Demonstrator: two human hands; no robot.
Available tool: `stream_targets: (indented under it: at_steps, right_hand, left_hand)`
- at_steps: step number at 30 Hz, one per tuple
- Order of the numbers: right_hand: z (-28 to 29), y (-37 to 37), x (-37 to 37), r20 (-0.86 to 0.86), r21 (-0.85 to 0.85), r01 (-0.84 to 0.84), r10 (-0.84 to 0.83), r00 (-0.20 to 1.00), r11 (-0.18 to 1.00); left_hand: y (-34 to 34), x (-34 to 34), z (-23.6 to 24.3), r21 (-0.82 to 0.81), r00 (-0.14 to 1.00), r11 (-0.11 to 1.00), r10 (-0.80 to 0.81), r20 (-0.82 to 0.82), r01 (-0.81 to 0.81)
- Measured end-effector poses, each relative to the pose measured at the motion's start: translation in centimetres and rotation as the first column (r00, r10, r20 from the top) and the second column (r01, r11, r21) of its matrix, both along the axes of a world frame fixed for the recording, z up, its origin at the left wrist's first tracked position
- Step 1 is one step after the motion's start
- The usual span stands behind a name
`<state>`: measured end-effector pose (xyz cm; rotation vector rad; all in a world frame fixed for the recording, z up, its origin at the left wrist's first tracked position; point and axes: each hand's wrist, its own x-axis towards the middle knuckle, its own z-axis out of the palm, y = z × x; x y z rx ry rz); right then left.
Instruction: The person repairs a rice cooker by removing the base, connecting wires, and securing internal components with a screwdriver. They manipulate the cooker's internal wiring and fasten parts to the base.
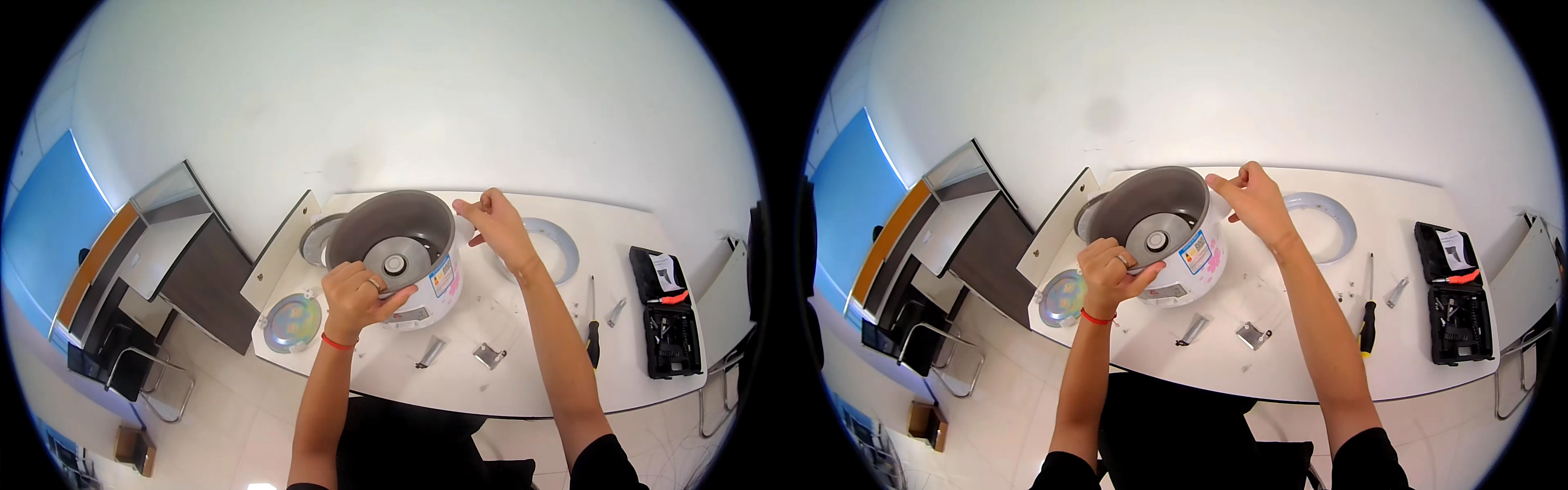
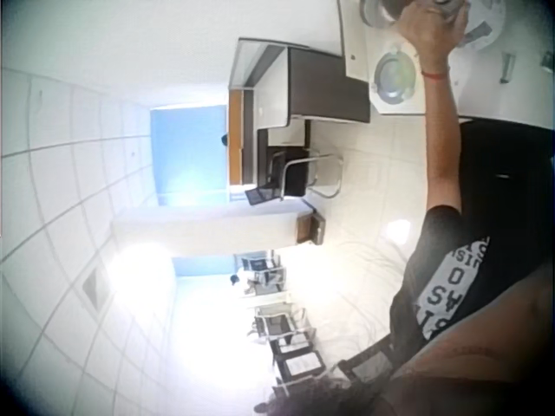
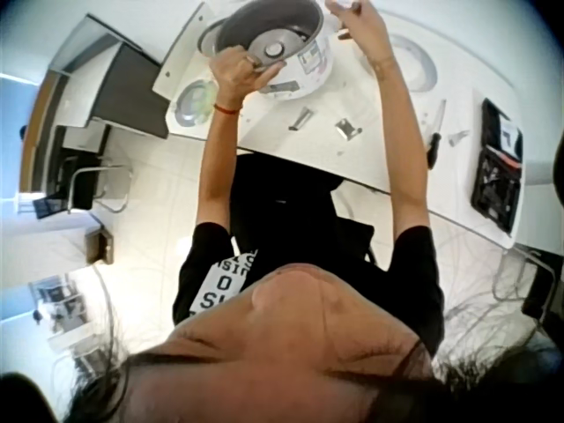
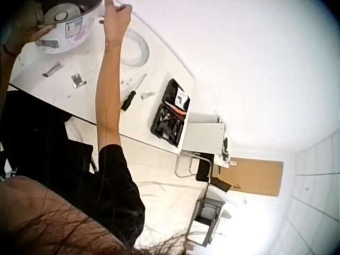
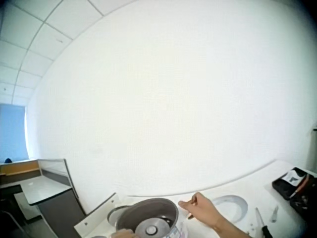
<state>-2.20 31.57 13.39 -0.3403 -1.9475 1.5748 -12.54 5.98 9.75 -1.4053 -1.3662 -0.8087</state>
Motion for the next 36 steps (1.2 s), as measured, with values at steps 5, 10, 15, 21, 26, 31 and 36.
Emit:
stream_targets:
  at_steps: [5, 10, 15, 21, 26, 31, 36]
  right_hand:
    - [-1.2, 0.4, -0.5, -0.038, 0.208, 0.068, -0.061, 0.997, 0.976]
    - [-2.2, 0.8, -1.0, -0.038, 0.238, 0.116, -0.110, 0.993, 0.964]
    - [-2.4, 0.9, -1.0, -0.002, 0.273, 0.134, -0.138, 0.990, 0.953]
    - [-2.5, 0.7, -1.2, 0.014, 0.288, 0.133, -0.143, 0.990, 0.948]
    - [-3.2, 0.9, -1.4, 0.001, 0.320, 0.160, -0.169, 0.986, 0.934]
    - [-3.8, 1.4, -1.9, -0.032, 0.306, 0.162, -0.160, 0.987, 0.938]
    - [-4.2, 2.3, -1.7, -0.014, 0.209, 0.092, -0.091, 0.996, 0.974]
  left_hand:
    - [0.3, 0.0, -0.7, -0.050, 1.000, 0.999, 0.001, -0.030, -0.002]
    - [0.7, 0.0, -1.1, -0.057, 0.999, 0.998, -0.001, -0.039, -0.001]
    - [0.9, -0.2, -1.5, -0.056, 0.999, 0.998, -0.023, -0.036, 0.020]
    - [1.0, -0.5, -1.5, -0.063, 0.999, 0.998, -0.020, -0.038, 0.017]
    - [1.2, -0.6, -1.3, -0.086, 1.000, 0.996, -0.026, -0.002, 0.026]
    - [1.2, -0.9, -1.2, -0.129, 1.000, 0.991, -0.019, 0.025, 0.022]
    - [1.6, -0.6, -0.7, -0.172, 0.999, 0.985, -0.019, 0.036, 0.025]
